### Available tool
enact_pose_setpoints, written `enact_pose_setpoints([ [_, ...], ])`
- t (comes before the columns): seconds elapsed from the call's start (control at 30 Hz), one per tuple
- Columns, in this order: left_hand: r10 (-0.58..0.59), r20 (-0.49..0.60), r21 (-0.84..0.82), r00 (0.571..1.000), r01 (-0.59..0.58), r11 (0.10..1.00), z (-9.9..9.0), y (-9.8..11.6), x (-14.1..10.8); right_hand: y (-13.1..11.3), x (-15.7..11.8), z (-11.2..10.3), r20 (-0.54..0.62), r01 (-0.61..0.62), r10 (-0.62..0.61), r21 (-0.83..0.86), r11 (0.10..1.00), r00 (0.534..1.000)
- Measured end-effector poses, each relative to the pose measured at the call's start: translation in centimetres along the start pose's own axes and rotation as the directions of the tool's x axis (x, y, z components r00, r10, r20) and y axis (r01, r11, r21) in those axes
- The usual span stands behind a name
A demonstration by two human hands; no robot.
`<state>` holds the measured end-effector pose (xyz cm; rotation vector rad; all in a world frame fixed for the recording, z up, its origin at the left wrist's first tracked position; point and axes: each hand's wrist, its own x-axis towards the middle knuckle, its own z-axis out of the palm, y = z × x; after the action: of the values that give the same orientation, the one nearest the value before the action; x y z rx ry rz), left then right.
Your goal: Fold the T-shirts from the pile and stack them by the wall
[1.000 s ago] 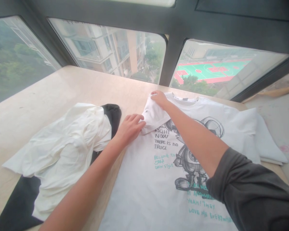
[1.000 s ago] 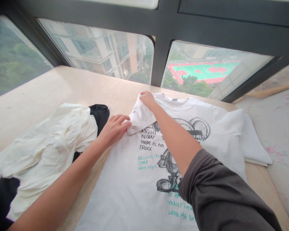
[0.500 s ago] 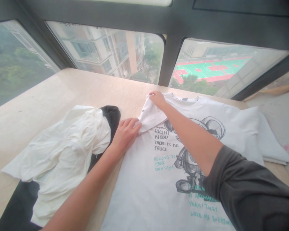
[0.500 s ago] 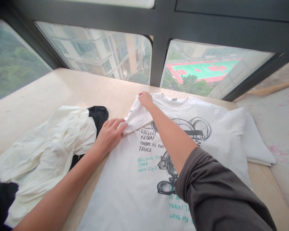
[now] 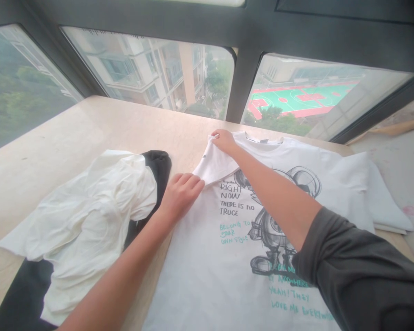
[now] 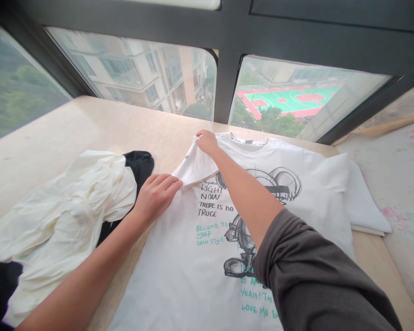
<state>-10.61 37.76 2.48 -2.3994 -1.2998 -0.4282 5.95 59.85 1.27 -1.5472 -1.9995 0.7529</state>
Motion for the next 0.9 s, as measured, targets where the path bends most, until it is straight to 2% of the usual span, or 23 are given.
enact_pose_setpoints([
  [0.07, -0.008, 0.024, 0.016, 1.000, 0.008, 1.000, -0.2, 0.4, -0.3, 0.0, 0.1, 0.2, -0.008, 0.005, -0.005, -0.003, 1.000, 1.000],
  [0.2, -0.046, 0.204, 0.021, 0.978, 0.043, 0.999, -0.3, 0.9, -0.6, 0.0, 0.3, 0.5, -0.013, 0.023, -0.023, 0.004, 1.000, 1.000],
  [0.27, -0.073, 0.242, 0.028, 0.968, 0.068, 0.997, -0.3, 1.1, -0.7, -0.1, 0.5, 0.5, -0.018, 0.035, -0.035, 0.016, 0.999, 0.999],
  [0.53, -0.113, 0.271, 0.062, 0.956, 0.099, 0.993, -0.8, 2.2, -0.6, -0.3, 0.4, 1.0, -0.007, 0.043, -0.043, 0.068, 0.997, 0.999],
  [0.73, -0.170, 0.293, 0.025, 0.941, 0.170, 0.985, -0.9, 2.6, -0.4, -0.6, 0.8, 1.1, -0.004, 0.017, -0.017, 0.003, 1.000, 1.000],
  [0.9, -0.214, 0.303, 0.073, 0.929, 0.202, 0.977, -0.8, 3.0, -0.3, -1.1, 1.0, 1.6, 0.021, 0.076, -0.075, -0.022, 0.997, 0.997],
])
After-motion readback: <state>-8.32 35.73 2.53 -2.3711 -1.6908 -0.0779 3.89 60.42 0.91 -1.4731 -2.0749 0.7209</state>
